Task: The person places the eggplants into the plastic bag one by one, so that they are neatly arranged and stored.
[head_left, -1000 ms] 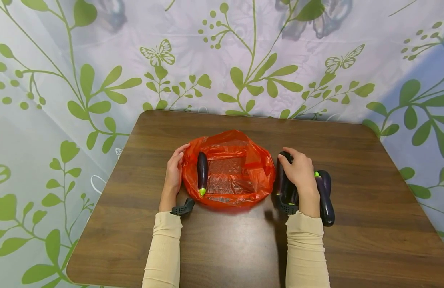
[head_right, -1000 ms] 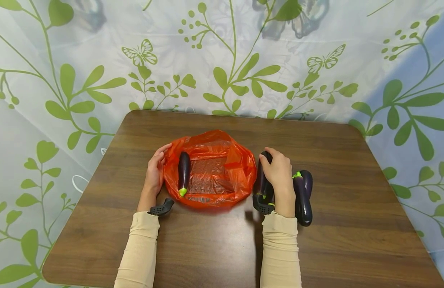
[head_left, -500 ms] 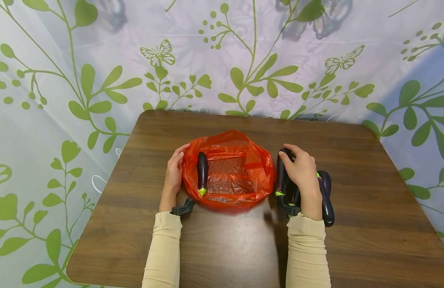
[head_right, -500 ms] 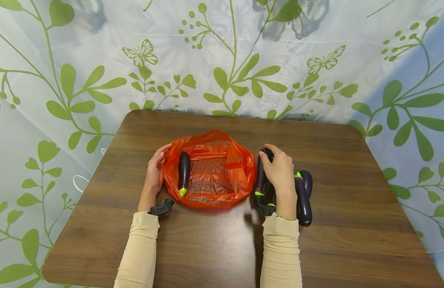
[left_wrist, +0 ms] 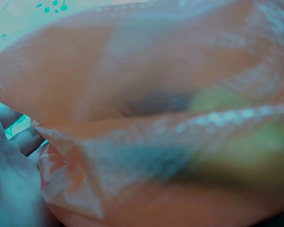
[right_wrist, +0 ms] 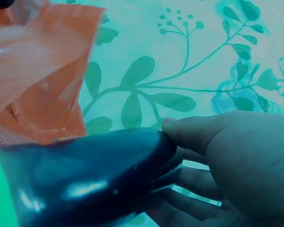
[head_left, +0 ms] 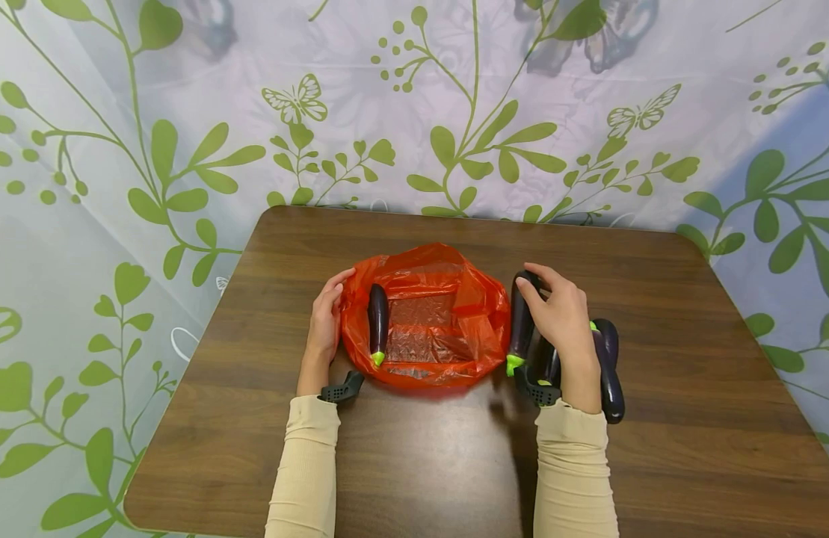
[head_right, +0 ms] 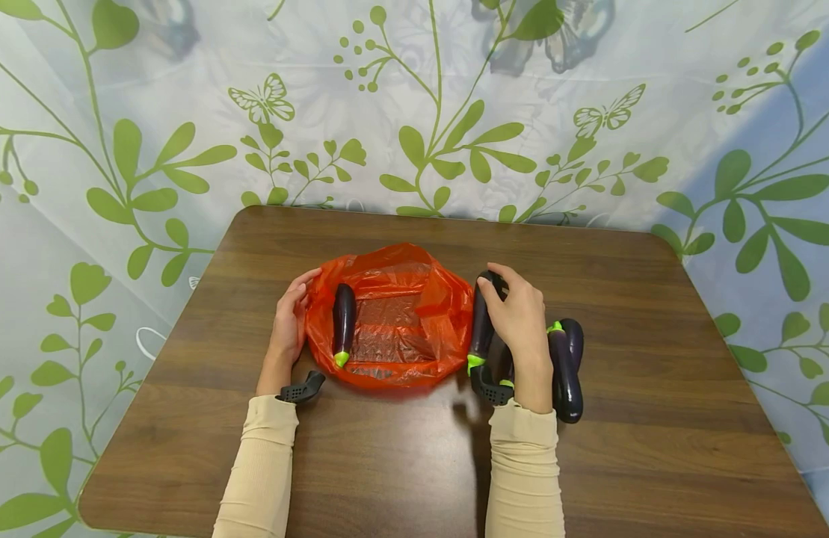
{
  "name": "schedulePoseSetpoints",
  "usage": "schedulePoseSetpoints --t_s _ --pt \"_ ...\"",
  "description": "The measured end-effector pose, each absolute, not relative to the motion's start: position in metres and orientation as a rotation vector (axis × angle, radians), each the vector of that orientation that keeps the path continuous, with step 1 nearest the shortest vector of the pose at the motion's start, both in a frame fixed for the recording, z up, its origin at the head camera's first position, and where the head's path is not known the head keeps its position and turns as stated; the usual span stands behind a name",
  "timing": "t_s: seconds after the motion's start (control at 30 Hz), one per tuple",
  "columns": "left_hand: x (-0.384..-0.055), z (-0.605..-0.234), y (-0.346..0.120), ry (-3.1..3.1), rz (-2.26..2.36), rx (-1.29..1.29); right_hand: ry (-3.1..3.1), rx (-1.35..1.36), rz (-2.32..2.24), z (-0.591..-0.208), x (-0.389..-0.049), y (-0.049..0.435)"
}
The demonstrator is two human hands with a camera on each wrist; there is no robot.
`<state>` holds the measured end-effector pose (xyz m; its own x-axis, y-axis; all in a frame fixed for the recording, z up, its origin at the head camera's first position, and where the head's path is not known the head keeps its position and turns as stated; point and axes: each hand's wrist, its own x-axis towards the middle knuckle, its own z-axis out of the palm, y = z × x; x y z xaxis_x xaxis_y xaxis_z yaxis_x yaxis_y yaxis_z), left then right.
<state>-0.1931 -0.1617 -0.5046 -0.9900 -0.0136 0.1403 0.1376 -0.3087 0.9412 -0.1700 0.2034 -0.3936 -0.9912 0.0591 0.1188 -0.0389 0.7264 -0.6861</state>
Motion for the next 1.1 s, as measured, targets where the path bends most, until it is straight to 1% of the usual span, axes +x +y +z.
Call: schedulePoseSetpoints --t_s 1.1 --pt "-0.193 -0.503 -0.162 -1.747 -2.484 -0.153 -2.625 0.172 1.282 -0.385 -0.168 0.178"
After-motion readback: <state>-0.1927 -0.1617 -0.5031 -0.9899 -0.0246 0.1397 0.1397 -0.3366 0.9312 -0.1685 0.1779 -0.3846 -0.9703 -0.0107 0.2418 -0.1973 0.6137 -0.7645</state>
